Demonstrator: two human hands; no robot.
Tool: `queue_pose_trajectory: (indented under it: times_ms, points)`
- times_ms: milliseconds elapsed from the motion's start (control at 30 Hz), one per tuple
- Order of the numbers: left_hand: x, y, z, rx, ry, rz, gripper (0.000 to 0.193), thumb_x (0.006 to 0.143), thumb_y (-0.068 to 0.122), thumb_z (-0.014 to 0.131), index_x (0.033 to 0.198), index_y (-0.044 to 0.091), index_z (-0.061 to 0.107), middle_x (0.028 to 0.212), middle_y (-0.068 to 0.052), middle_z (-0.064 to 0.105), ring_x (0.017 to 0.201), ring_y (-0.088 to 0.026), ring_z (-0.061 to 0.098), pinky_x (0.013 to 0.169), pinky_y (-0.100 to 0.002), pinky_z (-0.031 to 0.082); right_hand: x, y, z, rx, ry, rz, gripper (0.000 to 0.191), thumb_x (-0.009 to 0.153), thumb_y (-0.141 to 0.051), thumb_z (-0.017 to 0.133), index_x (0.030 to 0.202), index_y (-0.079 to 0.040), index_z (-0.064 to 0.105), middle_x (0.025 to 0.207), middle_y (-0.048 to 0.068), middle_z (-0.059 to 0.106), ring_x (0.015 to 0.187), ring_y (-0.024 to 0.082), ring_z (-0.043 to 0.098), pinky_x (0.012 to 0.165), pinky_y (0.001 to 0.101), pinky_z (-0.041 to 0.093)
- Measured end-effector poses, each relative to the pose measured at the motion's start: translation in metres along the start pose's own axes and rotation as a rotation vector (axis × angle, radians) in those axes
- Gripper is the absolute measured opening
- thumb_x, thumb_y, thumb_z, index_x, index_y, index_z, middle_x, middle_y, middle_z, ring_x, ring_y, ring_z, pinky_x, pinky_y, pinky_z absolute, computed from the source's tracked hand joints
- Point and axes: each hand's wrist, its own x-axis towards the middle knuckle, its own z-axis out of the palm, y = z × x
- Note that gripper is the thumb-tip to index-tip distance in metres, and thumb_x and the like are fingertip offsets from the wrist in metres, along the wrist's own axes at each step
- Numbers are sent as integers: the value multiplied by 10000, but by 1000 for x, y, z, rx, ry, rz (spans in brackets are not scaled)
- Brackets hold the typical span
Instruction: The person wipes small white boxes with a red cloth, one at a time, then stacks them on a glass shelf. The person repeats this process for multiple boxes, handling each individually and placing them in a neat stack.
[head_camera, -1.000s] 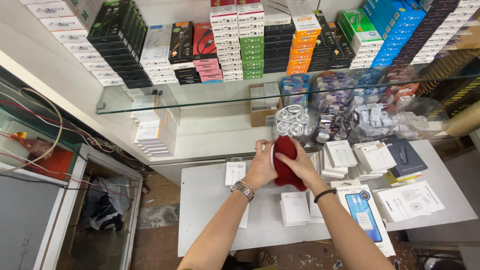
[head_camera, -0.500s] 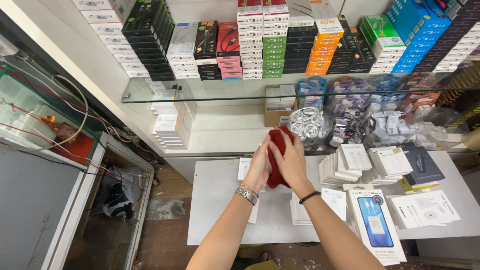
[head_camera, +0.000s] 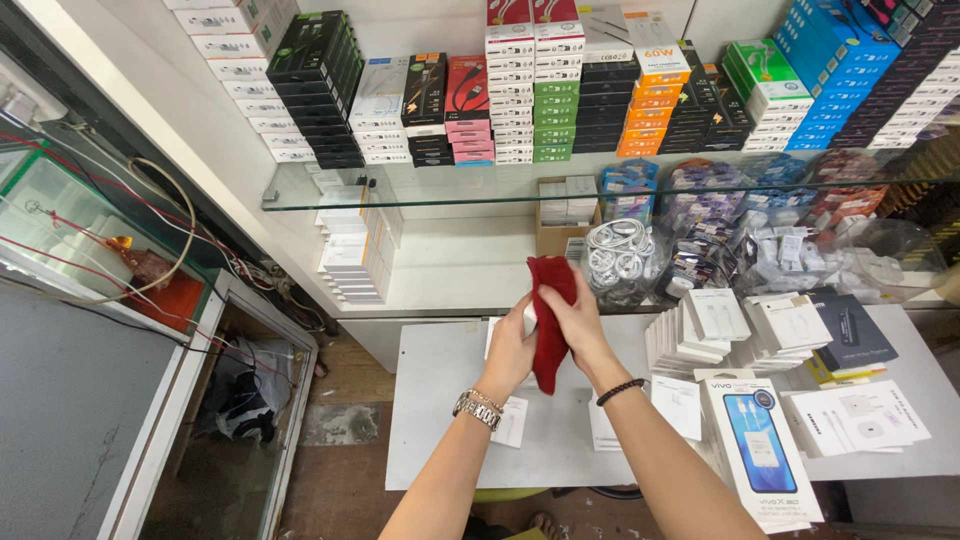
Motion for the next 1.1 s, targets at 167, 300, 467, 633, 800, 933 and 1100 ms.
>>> queue_pose_trajectory:
  times_ms: [167,300,467,633,800,933,1100]
  points:
    - [-7,1,-1,-583,10,116,576,999,114,643,1504,-5,393,1358,-128,638,1253,-213,615,1053,-313,475,11,-25,-11,304,8,132,493,935,-241,662,1373,-36,563,1197,98,715,1050,214,690,884,353,580]
    - [9,-17,-11,-1112,144,-238,655,981,158,607,1536,56,274,1421,-122,568,1284,-210,585,1050,-340,496,-11,-27,-1,237,-178,426,533,929,-340,668,1393,-98,564,1148,56,692,993,187,674,801,412,574]
    - [17,-54,-32,-1285,218,-317,489,1005,186,599,1414,-46,465,1346,-171,617,1223,-261,631,1001,-399,548,-23,-15,-9,-329,-352,297,599,845,-272,750,1390,-105,564,1193,89,726,1011,216,686,854,366,567]
    - [18,-75,-26,-853,62,-545,472,961,169,638,1388,17,505,1294,-112,660,1184,-243,659,965,-429,564,-15,4,-41,-282,27,262,626,849,-308,750,1405,-99,552,1228,88,698,1040,205,680,864,361,559]
    - [23,-75,-12,-233,118,-288,735,829,195,838,1439,19,468,1346,-213,575,1220,-360,551,994,-460,489,-13,13,-54,-177,84,313,634,858,-340,746,1413,-109,543,1245,93,681,1053,206,672,864,366,552]
    - [8,-81,-14,-39,224,-167,954,743,166,870,1537,70,351,1424,-229,535,1295,-347,536,1047,-405,458,-14,7,-56,-155,63,335,631,862,-352,742,1414,-117,547,1239,83,676,1024,200,661,833,362,552]
    - [-2,-91,-10,-11,80,-303,900,791,286,767,1585,83,395,1415,-181,665,1310,-290,639,1106,-365,492,-9,-1,-56,-138,69,352,631,864,-352,734,1419,-117,546,1225,97,672,978,227,661,803,388,554]
